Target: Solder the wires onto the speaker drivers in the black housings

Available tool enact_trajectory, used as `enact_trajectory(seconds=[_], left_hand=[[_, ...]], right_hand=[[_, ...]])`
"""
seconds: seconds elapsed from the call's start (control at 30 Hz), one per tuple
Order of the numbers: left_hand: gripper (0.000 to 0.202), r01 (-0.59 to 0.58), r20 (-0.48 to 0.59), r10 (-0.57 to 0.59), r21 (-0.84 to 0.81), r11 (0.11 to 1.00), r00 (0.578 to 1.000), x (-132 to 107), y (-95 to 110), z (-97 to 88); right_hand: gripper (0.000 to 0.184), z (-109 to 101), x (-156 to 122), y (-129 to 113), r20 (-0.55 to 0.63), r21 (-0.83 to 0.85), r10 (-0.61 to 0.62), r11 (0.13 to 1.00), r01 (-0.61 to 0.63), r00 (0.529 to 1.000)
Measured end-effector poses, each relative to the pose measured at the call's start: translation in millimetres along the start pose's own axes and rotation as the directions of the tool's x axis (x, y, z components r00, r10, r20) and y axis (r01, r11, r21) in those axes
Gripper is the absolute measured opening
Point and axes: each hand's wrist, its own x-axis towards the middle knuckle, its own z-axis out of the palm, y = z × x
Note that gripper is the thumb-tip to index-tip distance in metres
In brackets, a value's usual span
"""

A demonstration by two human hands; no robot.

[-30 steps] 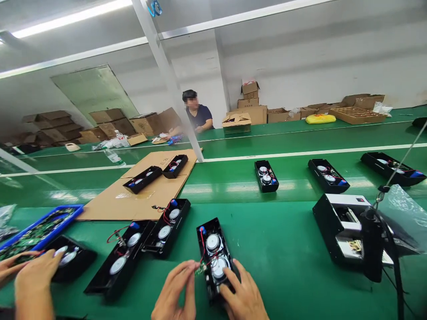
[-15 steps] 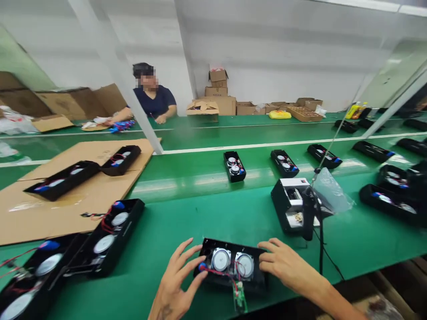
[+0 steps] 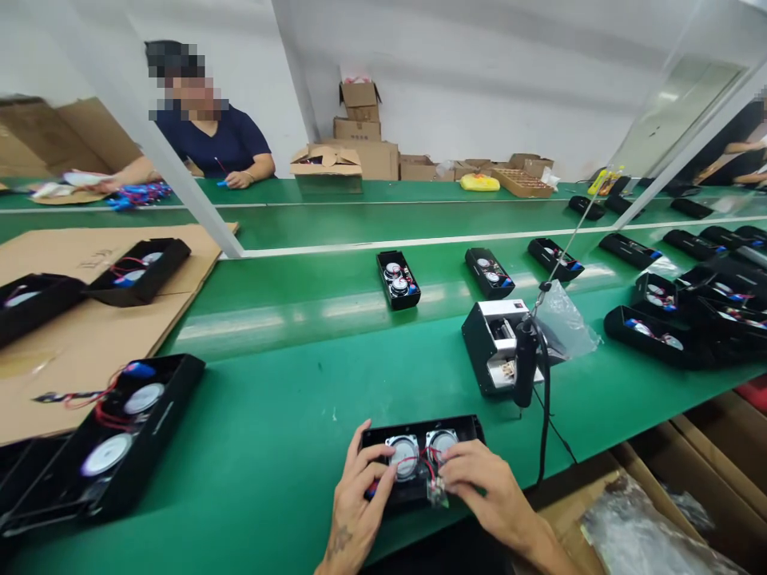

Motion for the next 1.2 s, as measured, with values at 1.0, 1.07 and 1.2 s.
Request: enact_trajectory(seconds=[1.0, 1.07, 1.2], left_hand=[[0.027, -0.490, 0.532, 0.284, 0.296, 0.820, 0.797, 19, 15, -29.4], [0.027, -0.512, 0.547, 0.298, 0.293, 0.807, 0.783, 21, 13, -29.3], [0.030, -0.547, 0.527, 0.359, 0.256, 0.797, 0.770, 25, 9, -29.5]], right_hand=[[0.027, 19, 34, -28, 0.483, -0.526, 0.069, 0.820, 0.226, 0.873], [0.026, 19, 33, -27, 0.499, -0.496, 0.101, 0.848, 0.188, 0.861], [0.030, 21, 26, -21, 0.485, -0.444, 0.136, 0.889, 0.110, 0.864]])
